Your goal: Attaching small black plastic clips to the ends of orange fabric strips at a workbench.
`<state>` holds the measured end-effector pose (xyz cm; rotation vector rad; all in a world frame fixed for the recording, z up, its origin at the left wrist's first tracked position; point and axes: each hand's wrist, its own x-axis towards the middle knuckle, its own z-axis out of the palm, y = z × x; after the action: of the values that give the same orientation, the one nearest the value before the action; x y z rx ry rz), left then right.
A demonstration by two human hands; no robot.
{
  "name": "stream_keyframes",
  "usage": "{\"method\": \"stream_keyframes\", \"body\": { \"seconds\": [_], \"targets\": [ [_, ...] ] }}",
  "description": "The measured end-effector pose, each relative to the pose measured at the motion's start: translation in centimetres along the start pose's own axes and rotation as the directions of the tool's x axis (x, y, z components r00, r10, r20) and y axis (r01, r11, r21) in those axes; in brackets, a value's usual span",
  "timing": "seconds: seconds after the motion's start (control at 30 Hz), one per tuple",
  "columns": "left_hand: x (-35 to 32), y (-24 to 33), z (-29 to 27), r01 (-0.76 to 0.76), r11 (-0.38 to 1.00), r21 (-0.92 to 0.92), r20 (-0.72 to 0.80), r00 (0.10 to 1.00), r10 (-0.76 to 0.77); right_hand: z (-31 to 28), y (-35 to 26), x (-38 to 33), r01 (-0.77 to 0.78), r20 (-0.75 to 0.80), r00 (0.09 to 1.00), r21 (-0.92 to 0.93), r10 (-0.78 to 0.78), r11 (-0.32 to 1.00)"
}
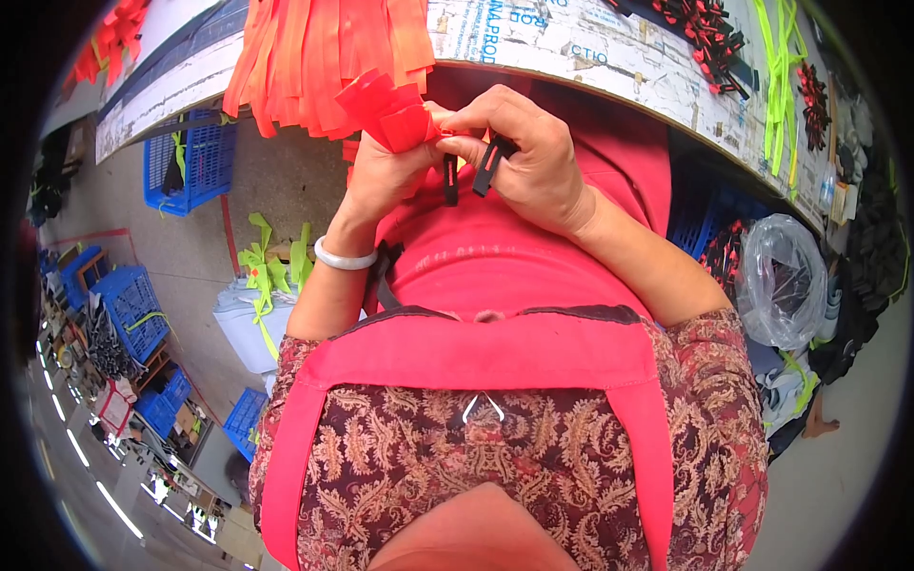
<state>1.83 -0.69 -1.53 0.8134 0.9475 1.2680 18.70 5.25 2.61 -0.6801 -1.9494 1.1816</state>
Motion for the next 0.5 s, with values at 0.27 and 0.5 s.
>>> {"method": "stream_keyframes", "body": {
  "seconds": [0.27, 0.5],
  "targets": [
    [-0.16, -0.77, 0.16, -0.046, 0.997, 0.069, -0.066, 0.997, 0.051, -0.14, 0.28, -0.11, -0.018, 0.045, 0.999, -0.031, 0.02, 0.999],
    [0.02, -0.6, -0.17, 0.035, 0.999, -0.01, 0.031, 0.999, -0.034, -0.12, 0.54, -0.56, -0.053, 0.044, 0.998, -0.013, 0.054, 0.998]
  ]
}}
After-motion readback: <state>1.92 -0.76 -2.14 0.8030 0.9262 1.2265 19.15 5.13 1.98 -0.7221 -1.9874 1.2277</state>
